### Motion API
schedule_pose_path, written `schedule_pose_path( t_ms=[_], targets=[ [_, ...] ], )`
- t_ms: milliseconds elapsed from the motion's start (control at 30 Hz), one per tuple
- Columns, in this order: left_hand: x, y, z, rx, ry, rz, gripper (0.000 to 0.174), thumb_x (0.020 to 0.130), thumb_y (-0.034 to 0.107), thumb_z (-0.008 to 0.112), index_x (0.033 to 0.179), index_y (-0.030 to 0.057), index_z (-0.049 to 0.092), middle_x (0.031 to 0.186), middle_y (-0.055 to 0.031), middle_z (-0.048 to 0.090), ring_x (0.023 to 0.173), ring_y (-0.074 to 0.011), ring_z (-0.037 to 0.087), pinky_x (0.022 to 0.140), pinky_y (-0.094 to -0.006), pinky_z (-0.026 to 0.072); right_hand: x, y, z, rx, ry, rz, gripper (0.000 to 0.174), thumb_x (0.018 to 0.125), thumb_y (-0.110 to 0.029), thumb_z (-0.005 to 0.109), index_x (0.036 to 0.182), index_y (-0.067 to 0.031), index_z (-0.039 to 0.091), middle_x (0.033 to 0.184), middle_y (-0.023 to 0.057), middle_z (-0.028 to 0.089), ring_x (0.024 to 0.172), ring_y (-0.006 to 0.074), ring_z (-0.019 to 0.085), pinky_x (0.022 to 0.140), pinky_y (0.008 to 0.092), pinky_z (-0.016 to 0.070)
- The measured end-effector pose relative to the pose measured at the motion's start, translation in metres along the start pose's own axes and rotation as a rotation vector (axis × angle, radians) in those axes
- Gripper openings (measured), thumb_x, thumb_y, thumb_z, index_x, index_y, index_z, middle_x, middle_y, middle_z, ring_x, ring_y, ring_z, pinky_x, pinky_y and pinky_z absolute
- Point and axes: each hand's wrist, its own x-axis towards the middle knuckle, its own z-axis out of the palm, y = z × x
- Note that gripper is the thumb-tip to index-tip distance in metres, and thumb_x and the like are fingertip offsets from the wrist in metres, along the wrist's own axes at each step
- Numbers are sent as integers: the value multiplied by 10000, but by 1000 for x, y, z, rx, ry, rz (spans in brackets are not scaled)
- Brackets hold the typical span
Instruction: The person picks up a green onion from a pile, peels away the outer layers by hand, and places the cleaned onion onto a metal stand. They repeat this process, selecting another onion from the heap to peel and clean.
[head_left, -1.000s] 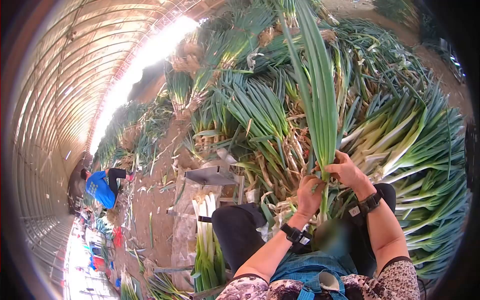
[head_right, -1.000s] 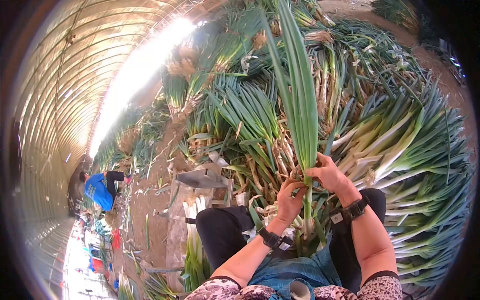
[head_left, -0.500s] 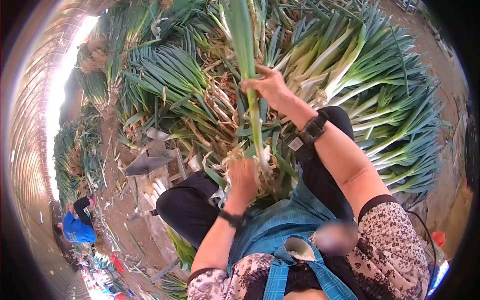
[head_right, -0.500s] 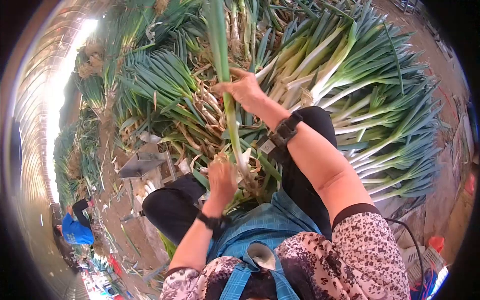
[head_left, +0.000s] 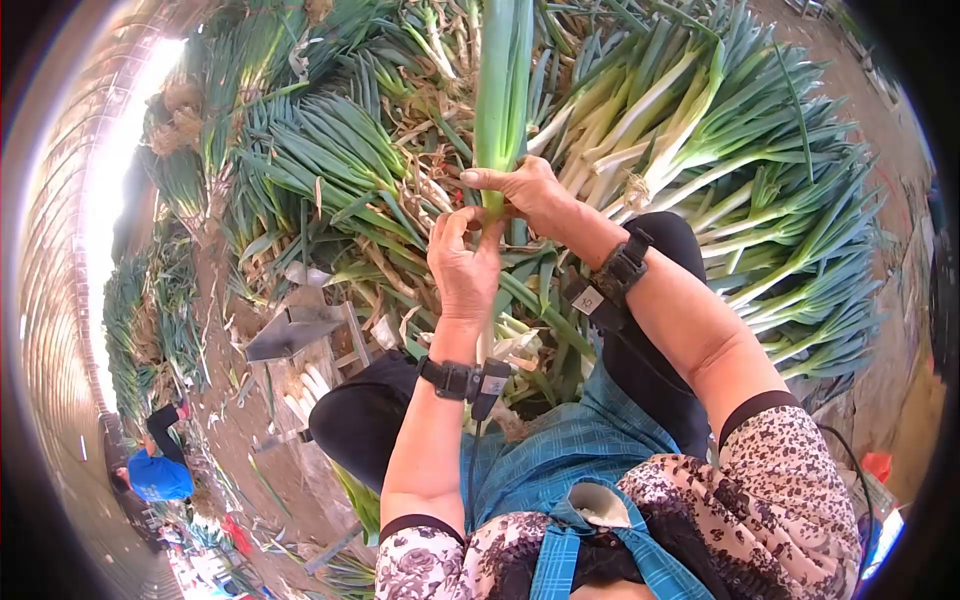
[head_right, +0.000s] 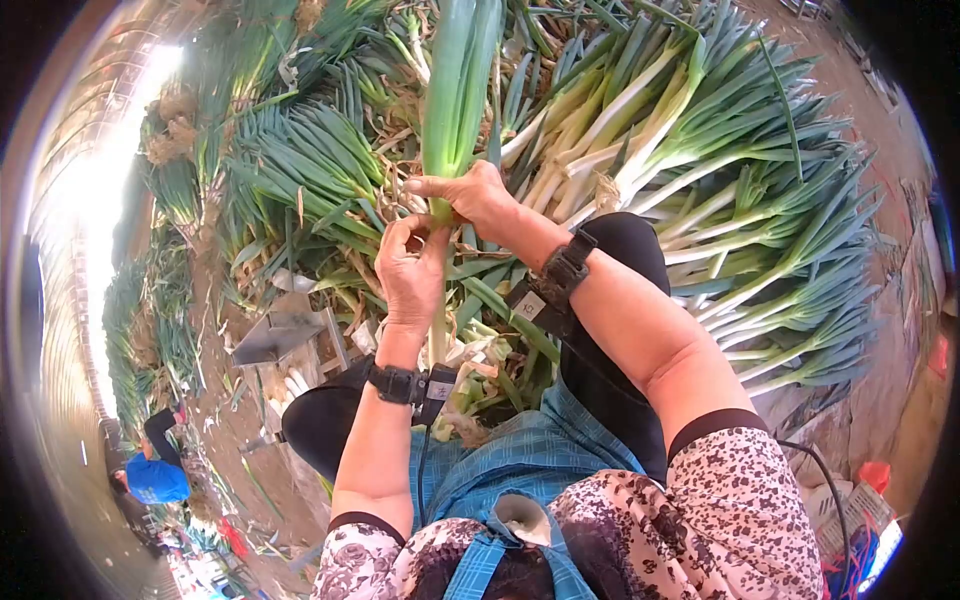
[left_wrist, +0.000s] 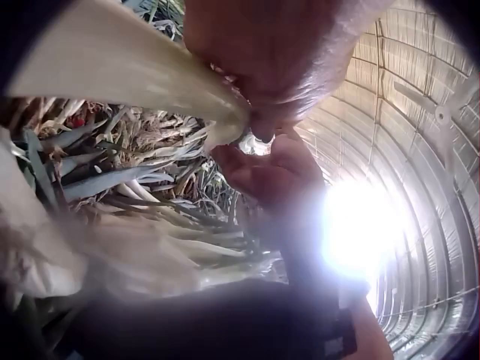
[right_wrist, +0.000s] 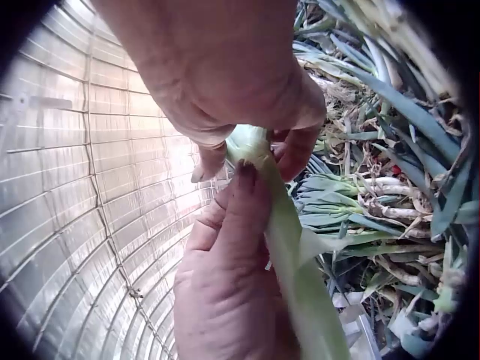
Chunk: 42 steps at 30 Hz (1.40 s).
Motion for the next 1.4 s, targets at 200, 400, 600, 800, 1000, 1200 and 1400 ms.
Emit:
schedule_pose_path(
  t_ms=[200, 400, 600, 800, 1000, 1200, 1400],
  targets=[
    [1, -7, -1, 8, -15, -42, 120, 774, 25, 677, 832, 17, 572, 799, -101, 560, 760, -290, 545, 696, -378, 439, 2, 0, -1, -1, -34, 15, 310, 724, -148, 812, 941, -24, 628, 808, 58, 650, 673, 152, 637, 546, 303, 548],
    [-8, -7, 1, 300, 13, 427, 106, 824, 3, 603, 863, 17, 506, 857, -149, 548, 786, -328, 515, 696, -396, 435, 14, 10, -3, -287, 144, -251, 242, 717, -118, 798, 889, -6, 668, 714, 39, 654, 577, 112, 606, 447, 265, 473],
    [-15, -29, 3, -284, -11, -189, 91, 945, 60, 527, 881, 13, 482, 842, -86, 562, 708, -148, 523, 650, -265, 450, 20, 16, -5, -403, 259, -380, 194, 735, -92, 770, 875, -5, 668, 707, 42, 652, 567, 96, 586, 505, 251, 478],
    [-30, -28, 5, -147, -111, -54, 148, 930, 41, 522, 1069, 11, 481, 731, -63, 552, 630, -158, 538, 614, -284, 472, 42, 26, -13, -182, 325, -367, 201, 693, -77, 773, 850, -10, 668, 687, 70, 662, 562, 125, 605, 529, 298, 507],
    [-30, 2, 12, 118, -292, 7, 172, 891, 107, 593, 981, 1, 492, 731, -163, 598, 637, -300, 596, 558, -382, 461, 30, 15, -8, -234, 375, -403, 202, 728, -60, 754, 896, -3, 656, 700, 65, 657, 532, 126, 598, 472, 289, 517],
    [-139, -17, -15, 164, -672, -180, 95, 848, 130, 625, 910, 59, 635, 761, -200, 631, 653, -355, 611, 605, -411, 488, 29, -16, -27, 50, 327, -363, 207, 795, -50, 723, 962, -1, 610, 821, 55, 649, 596, 125, 610, 534, 257, 556],
    [-68, 7, -26, 362, -255, -4, 497, 684, 265, 821, 1029, -31, 621, 948, -176, 632, 853, -306, 609, 774, -379, 486, 22, 5, -17, 104, 193, -401, 258, 843, -125, 675, 1067, -36, 582, 836, 29, 625, 645, 100, 541, 548, 271, 455]
  ],
)
